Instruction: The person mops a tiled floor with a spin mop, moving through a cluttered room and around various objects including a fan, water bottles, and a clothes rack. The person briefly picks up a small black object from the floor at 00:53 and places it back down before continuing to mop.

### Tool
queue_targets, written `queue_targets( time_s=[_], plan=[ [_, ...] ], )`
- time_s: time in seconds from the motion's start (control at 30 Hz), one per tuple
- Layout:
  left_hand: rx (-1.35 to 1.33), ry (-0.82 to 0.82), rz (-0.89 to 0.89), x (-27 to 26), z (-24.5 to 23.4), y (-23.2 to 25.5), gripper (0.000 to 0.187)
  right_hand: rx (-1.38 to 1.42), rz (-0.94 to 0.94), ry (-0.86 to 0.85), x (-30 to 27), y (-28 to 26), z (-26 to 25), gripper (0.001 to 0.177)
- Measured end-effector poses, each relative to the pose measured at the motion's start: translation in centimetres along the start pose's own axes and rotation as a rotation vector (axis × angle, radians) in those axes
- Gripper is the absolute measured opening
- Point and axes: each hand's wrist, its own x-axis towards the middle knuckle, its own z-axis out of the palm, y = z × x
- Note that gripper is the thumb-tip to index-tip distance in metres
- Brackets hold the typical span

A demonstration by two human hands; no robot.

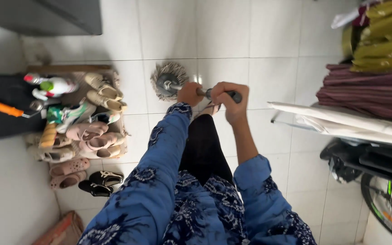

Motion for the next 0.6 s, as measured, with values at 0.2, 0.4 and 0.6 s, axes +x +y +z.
queue_targets(
  time_s=[0.2,0.4,0.6],
  plan=[
    [0.102,0.046,-0.134,-4.4,1.6,-9.2,0.041,0.099,0.029,-0.046,-4.0,2.0,5.4,0.022],
    [0.180,0.037,-0.149,-7.7,2.6,-9.5,0.034,0.099,0.092,-0.010,-8.3,1.7,4.7,0.025],
    [0.194,-0.043,-0.005,-6.7,9.9,0.5,0.022,0.055,0.025,0.160,-12.9,-1.2,-5.3,0.026]
  ],
)
